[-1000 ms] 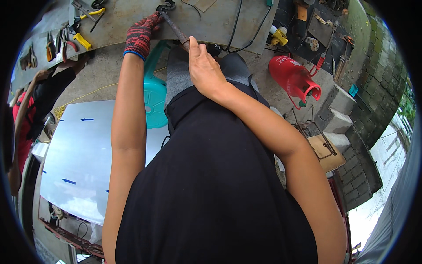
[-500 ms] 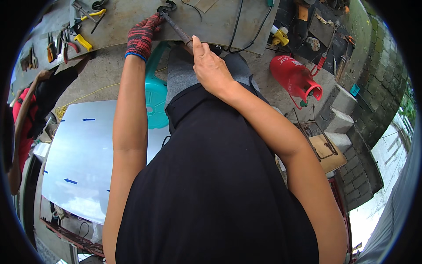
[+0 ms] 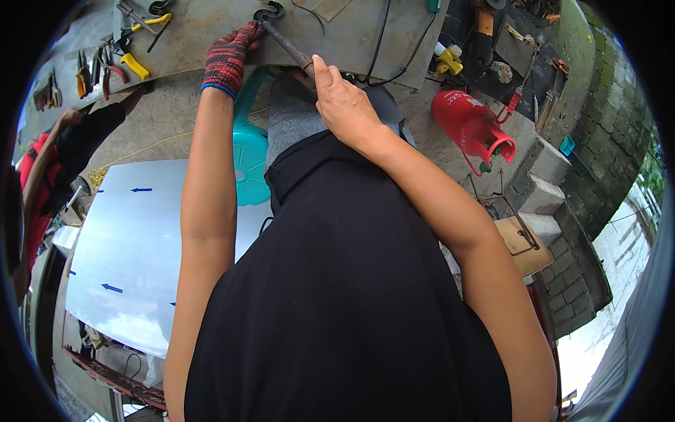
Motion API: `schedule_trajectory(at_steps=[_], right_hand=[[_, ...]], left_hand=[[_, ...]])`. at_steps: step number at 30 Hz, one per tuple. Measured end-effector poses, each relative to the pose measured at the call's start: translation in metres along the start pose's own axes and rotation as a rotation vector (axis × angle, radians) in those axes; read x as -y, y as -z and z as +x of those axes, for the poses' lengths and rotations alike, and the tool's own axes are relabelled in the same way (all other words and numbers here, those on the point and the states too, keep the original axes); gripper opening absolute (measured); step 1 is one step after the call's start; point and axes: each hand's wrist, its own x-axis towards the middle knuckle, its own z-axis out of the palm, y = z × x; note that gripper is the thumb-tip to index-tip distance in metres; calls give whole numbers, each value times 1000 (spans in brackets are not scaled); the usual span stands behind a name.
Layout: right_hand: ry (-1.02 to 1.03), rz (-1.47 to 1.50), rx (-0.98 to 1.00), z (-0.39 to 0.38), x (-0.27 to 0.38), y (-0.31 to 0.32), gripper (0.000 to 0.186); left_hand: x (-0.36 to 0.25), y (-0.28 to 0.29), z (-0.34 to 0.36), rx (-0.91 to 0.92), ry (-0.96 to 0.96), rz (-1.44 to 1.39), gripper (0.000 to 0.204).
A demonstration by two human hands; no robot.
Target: The person welds small metal pieces on a workbench using a welding torch and a grounding clamp. They repeatedly pick up metal pieces, position them, weld them, and inspect the results.
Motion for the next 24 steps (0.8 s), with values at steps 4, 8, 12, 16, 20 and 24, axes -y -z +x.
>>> schedule_trajectory(at_steps=[4, 8, 12, 16, 20, 24], right_hand=[[27, -29, -16, -1, -3, 2, 74], [49, -50, -30, 0, -9, 2, 72], [53, -27, -36, 0, -11, 1, 69], [23, 29, 10, 0, -3, 7, 70], [25, 44, -4, -2, -1, 6, 71], [22, 63, -6, -2, 0, 7, 73]], left_hand=[[-1, 0, -2, -3, -8, 3, 48], [-2, -2, -3, -3, 12, -55, 48], [-1, 1, -2, -13, -16, 43, 45], [0, 0, -3, -22, -7, -1, 43], [-4, -2, -7, -19, -8, -8, 43], [-7, -2, -10, -7, -16, 29, 43]])
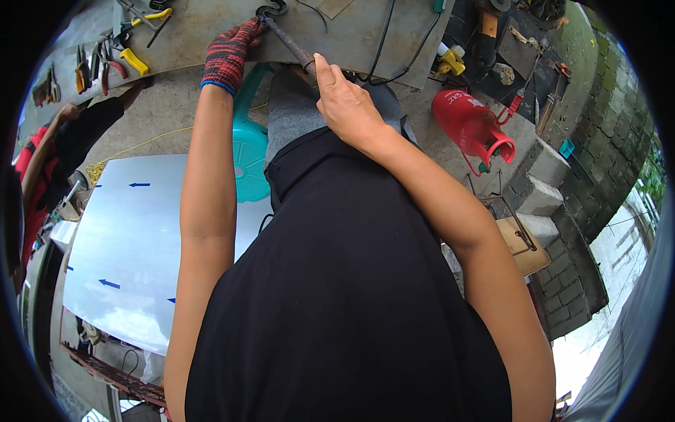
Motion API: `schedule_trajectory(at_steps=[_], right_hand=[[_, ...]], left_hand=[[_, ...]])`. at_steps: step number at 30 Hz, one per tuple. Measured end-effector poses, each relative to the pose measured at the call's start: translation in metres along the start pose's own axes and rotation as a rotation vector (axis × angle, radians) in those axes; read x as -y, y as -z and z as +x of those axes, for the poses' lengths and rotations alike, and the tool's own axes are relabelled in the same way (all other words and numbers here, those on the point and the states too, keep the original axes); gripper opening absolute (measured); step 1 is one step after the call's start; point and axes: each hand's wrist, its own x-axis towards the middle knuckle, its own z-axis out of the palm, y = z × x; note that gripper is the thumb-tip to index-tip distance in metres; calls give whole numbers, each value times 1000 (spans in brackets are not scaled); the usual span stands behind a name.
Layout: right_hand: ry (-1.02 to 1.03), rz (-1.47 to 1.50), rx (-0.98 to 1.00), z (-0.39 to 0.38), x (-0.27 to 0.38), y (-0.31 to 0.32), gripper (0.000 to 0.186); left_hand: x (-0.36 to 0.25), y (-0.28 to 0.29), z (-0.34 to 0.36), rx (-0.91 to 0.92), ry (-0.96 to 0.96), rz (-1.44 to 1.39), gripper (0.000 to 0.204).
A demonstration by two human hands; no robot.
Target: The person welds small metal pieces on a workbench using a welding torch and a grounding clamp. They repeatedly pick up metal pieces, position them, weld them, and inspect the results.
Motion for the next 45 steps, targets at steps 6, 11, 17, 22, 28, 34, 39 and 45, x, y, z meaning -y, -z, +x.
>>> schedule_trajectory(at_steps=[6, 11, 17, 22, 28, 34, 39, 45], right_hand=[[-4, 19, 5, 1, 0, 0, 73], [-32, 22, 0, 0, 5, -2, 74], [-32, -10, 6, 0, 6, -1, 75], [-33, -17, 5, 0, 9, -3, 75], [-41, -7, -7, 0, 5, -5, 75], [-53, 32, -9, 0, 6, -1, 75], [-45, 82, -48, -4, 8, -3, 75], [-77, 67, -28, -6, 15, 0, 76]], left_hand=[[21, 6, 20, -4, 5, -59, 45], [26, 6, 25, 3, -8, -63, 46], [18, 4, 18, -21, -3, 8, 46], [26, 7, 23, 4, -14, -80, 42], [23, 4, 21, -6, -17, -76, 39], [16, 5, 18, -13, 10, 0, 40], [7, 0, 7, 7, 26, -82, 47], [1, -1, 1, 10, 19, -74, 48]])
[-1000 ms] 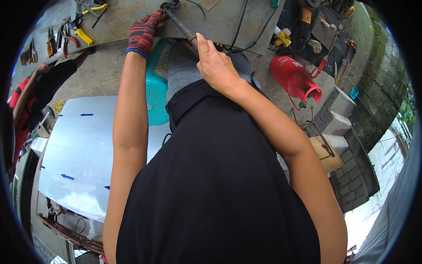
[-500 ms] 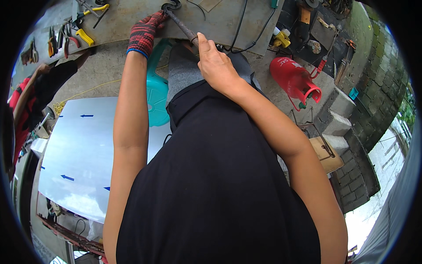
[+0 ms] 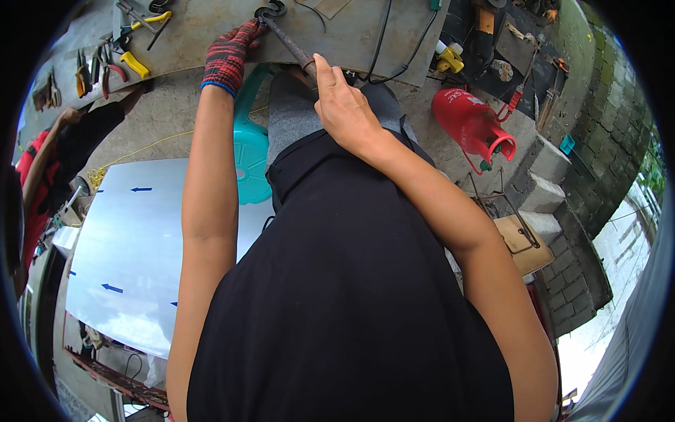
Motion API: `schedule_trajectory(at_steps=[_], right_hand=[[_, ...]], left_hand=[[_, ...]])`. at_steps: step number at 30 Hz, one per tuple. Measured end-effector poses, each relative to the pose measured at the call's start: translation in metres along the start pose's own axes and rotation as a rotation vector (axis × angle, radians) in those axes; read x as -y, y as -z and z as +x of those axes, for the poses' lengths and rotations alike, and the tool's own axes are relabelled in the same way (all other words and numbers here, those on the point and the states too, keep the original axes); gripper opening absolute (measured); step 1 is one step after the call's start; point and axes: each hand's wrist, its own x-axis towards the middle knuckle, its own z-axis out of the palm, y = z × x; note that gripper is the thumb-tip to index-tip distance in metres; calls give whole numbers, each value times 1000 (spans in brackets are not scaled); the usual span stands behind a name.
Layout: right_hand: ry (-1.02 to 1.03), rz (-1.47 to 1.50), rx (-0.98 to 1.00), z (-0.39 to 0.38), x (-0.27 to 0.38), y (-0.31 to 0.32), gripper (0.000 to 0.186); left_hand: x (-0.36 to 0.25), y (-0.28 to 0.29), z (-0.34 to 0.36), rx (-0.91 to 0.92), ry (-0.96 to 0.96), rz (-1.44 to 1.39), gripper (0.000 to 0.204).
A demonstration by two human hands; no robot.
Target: The person welds small metal pieces on a workbench using a welding torch and a grounding clamp. They repeatedly pick up metal pieces, position them, weld them, and inspect the results.
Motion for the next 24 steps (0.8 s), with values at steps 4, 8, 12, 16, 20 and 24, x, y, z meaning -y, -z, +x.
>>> schedule_trajectory(at_steps=[4, 8, 12, 16, 20, 24], right_hand=[[16, -13, -20, -3, 0, -7, 77], [7, -2, -19, -1, 0, -13, 78], [9, 7, -24, 0, -3, -19, 79], [8, 14, -32, 0, -6, -24, 78], [21, 55, -37, 1, -9, -23, 77], [2, 30, -7, 2, -7, -20, 79]], left_hand=[[6, 3, 6, 15, 4, 4, 48], [9, 4, 10, 17, -4, 29, 47], [12, 4, 13, 19, -8, 11, 46], [10, 2, 11, 8, -3, 5, 46], [8, 3, 9, 11, -1, -7, 45], [5, 2, 6, 4, 0, 12, 44]])
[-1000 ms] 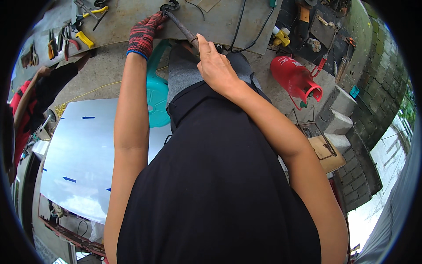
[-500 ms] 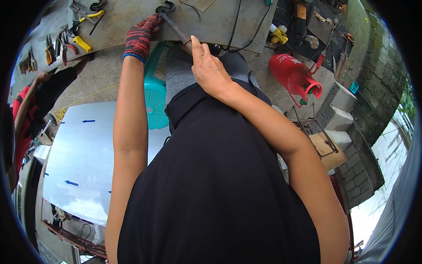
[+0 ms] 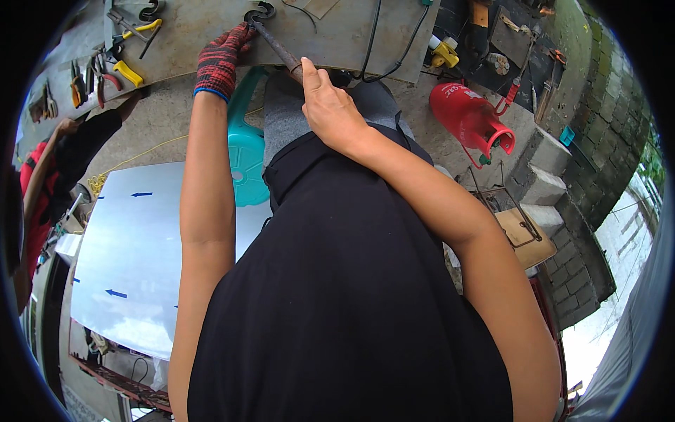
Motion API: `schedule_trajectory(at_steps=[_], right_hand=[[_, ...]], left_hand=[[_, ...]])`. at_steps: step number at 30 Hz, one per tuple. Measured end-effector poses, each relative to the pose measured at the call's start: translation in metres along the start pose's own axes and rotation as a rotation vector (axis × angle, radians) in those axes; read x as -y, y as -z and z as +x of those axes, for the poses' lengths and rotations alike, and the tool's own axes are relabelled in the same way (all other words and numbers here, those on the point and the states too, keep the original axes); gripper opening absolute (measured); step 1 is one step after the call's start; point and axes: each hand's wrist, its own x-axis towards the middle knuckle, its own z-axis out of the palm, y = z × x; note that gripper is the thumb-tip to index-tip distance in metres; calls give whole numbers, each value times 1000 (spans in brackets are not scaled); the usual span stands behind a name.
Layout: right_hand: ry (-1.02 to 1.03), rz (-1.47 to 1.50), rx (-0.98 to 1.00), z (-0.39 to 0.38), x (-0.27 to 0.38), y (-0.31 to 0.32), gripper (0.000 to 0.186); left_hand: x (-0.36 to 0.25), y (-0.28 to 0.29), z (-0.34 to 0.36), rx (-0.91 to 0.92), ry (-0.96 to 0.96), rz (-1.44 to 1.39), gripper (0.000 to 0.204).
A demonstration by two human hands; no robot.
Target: The person welds small metal pieces on a workbench using a welding torch and a grounding clamp. They repeatedly pick up metal pieces, position them, weld them, and inspect the results.
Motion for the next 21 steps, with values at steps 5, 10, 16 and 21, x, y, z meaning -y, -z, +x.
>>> schedule_trajectory(at_steps=[5, 10, 16, 21], right_hand=[[19, -38, -5, 2, 0, 2, 80], [24, -57, 15, 4, -4, 6, 79], [106, -103, -19, 5, -10, 10, 72], [126, -145, -8, 8, -19, 19, 71]], left_hand=[[-2, 0, -4, 5, -11, -12, 43], [-2, -1, -5, -23, -35, -21, 36], [-3, -1, -5, -34, -45, -1, 37], [-5, -2, -7, -27, -27, -2, 39]])
